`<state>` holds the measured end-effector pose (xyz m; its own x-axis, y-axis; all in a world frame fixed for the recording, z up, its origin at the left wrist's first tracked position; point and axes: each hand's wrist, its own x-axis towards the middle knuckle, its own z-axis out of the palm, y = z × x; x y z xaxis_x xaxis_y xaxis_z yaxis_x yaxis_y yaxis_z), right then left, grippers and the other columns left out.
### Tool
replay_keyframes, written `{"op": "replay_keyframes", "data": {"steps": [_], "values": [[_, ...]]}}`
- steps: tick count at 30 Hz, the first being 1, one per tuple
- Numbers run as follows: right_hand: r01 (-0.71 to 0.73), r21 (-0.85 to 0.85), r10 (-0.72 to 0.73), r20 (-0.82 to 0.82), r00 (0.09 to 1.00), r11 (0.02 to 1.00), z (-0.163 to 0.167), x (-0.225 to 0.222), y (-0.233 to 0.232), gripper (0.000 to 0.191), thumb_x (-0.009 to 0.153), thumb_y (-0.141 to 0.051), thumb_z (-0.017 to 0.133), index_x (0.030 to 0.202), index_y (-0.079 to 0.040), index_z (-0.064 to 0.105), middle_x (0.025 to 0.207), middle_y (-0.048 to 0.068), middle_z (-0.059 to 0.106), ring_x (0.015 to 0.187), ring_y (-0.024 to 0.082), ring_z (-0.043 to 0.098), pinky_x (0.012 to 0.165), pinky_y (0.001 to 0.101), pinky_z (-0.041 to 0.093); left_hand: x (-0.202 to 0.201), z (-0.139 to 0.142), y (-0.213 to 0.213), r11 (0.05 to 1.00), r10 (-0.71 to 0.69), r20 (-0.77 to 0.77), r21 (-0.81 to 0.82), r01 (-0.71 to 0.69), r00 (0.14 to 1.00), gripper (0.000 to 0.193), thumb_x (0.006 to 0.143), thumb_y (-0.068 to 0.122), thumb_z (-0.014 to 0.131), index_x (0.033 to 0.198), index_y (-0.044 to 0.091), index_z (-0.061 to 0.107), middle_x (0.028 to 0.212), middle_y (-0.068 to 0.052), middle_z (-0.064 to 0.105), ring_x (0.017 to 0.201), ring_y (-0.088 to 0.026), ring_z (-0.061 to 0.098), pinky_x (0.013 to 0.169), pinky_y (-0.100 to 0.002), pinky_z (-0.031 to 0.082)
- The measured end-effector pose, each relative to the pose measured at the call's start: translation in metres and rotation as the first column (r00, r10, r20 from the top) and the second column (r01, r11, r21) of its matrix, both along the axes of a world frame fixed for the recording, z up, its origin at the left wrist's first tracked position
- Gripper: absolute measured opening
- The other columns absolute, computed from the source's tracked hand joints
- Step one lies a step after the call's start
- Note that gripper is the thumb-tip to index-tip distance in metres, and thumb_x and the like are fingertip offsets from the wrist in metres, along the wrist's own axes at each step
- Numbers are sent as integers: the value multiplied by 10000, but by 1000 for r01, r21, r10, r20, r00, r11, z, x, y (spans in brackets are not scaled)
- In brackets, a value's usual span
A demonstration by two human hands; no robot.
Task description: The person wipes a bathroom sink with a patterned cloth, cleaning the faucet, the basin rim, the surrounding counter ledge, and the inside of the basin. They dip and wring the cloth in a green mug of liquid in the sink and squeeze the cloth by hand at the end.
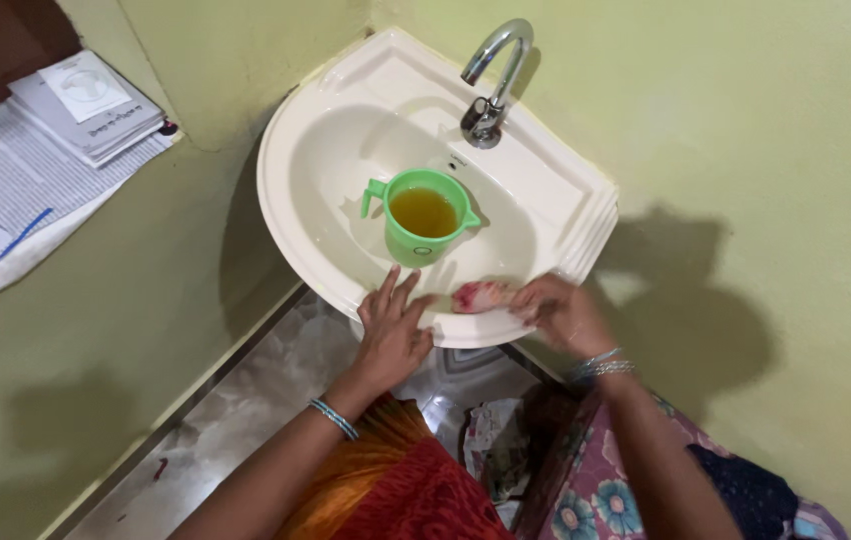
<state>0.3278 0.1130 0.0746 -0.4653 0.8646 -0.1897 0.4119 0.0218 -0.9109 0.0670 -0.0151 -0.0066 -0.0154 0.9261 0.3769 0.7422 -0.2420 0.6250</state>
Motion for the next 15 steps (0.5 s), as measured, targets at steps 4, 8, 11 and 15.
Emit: {"op": "replay_keyframes", "data": {"steps": [4, 8, 11, 15], "values": [[125, 505, -288, 259, 922, 854, 40, 17, 90, 231, 885, -102, 573, 1085, -107, 690, 1242, 47, 728, 883, 278, 763, 737, 416, 645, 2, 3, -9, 1000, 24, 16, 0, -24, 1000, 461, 839, 200, 668, 1291, 113, 638, 1592, -183, 353, 1559, -392, 133, 1138, -623, 170], [74, 805, -540, 323, 777, 588, 9, 6, 146, 469, 899, -205, 684, 1354, -103, 628, 1282, 235, 668, 1120, 393, 679, 903, 535, 559, -10, 9, -26, 992, 127, 26, 22, -128, 992, 463, 845, 187, 671, 1303, 124, 645, 1614, -186, 335, 1552, -380, 135, 1156, -610, 148], [98, 582, -488, 565, 665, 807, -61, -33, 170, 623, 934, -309, 644, 1505, -127, 474, 1442, 230, 532, 1232, 407, 618, 1000, 542, 528, -21, 12, -46, 976, 217, 39, -17, -216, 975, 447, 858, 179, 670, 1302, 130, 648, 1622, -187, 323, 1550, -379, 129, 1159, -594, 146], [14, 809, -653, 463, 599, 587, -128, -86, 184, 699, 950, -301, 608, 1515, 13, 342, 1575, 293, 328, 1430, 543, 372, 982, 714, 385, -21, 10, -63, 947, 314, 46, -92, -308, 948, 457, 833, 173, 689, 1287, 130, 656, 1613, -183, 319, 1537, -372, 130, 1142, -580, 149]]}}
